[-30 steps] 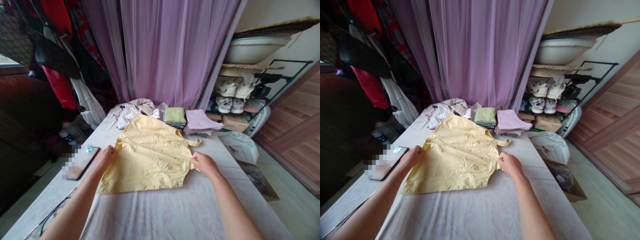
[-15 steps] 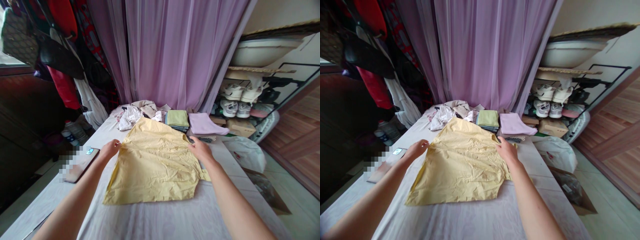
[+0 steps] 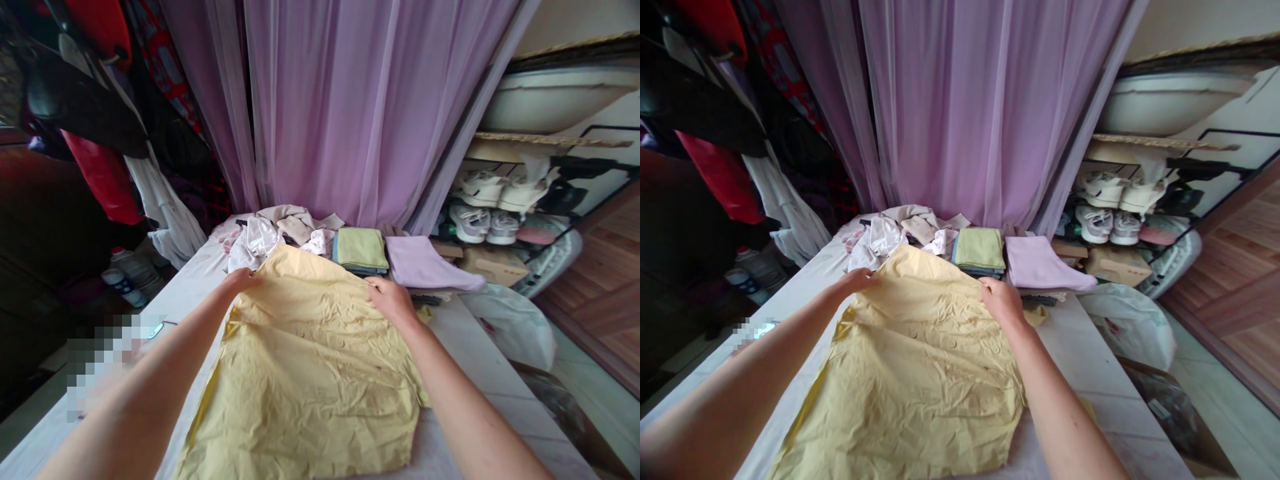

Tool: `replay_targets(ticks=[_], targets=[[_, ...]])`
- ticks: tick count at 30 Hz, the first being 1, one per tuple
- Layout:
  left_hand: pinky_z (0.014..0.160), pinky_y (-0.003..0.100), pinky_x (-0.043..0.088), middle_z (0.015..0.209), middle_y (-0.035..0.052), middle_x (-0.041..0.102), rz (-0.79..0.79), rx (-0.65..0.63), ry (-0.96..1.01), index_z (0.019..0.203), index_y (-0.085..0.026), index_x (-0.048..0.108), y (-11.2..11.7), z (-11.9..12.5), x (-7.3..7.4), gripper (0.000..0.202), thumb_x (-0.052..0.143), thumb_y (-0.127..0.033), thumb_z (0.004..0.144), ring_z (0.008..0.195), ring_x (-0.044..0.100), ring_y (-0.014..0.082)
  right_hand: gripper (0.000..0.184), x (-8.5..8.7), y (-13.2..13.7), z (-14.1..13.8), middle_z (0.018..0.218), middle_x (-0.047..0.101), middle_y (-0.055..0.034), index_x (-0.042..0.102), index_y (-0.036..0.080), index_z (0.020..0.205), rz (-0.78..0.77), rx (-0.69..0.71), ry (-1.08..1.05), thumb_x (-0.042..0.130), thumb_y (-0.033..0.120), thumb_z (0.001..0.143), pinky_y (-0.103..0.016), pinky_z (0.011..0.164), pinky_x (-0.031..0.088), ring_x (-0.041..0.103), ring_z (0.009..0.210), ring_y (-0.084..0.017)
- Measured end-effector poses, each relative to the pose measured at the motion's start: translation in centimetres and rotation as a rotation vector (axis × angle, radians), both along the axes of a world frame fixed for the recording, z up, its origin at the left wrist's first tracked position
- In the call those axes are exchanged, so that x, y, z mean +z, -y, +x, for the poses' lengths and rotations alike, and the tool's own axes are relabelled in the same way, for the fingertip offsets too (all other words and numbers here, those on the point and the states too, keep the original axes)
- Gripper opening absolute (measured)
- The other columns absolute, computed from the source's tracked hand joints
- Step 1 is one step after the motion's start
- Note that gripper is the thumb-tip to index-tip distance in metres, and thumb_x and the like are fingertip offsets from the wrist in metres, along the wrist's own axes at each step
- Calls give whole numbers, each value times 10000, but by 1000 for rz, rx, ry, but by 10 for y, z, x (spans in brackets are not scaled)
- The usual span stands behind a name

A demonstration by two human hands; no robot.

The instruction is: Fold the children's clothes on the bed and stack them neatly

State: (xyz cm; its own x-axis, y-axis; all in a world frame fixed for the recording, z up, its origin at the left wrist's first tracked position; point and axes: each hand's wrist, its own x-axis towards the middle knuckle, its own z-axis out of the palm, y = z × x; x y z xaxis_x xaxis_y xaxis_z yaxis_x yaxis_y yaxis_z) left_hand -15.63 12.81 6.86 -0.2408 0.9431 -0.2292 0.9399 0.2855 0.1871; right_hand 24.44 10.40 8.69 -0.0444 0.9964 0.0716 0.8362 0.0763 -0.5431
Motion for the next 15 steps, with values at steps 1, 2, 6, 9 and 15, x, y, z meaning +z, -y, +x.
replay_targets(ticks=[1,2,6,9,15], targets=[[722,274,489,959,70,747,4,-9,6,958,-207,735,-2,2,-2,408,598,-540,768,921,687,257,342,0,-1,0,774,771,3,724,287,1125,34,13,-27,496,330,874,-237,604,471,711,707,-168],[703,265,481,919,57,746,13,-13,8,929,-211,735,-3,5,-4,357,616,-497,752,883,686,246,340,-2,-1,-1,808,776,-2,728,285,1116,58,21,-58,502,322,866,-241,622,485,719,732,-172],[677,257,453,932,61,731,123,7,2,971,-201,699,4,19,-5,281,597,-368,769,857,670,234,347,-11,-4,0,816,775,-31,730,242,1099,84,16,-221,505,338,852,-254,622,528,734,786,-198],[713,255,441,1009,73,707,258,30,1,1080,-193,634,14,26,0,308,477,-367,881,911,643,215,359,-19,-7,5,799,769,-44,725,220,1093,144,0,-345,506,387,863,-277,653,564,734,785,-206],[711,258,431,860,10,662,636,202,169,1106,-217,592,22,31,10,282,445,-380,929,793,604,181,475,-22,-24,6,1038,756,-105,647,189,1231,313,-117,-436,462,459,888,-362,846,570,714,975,-239]])
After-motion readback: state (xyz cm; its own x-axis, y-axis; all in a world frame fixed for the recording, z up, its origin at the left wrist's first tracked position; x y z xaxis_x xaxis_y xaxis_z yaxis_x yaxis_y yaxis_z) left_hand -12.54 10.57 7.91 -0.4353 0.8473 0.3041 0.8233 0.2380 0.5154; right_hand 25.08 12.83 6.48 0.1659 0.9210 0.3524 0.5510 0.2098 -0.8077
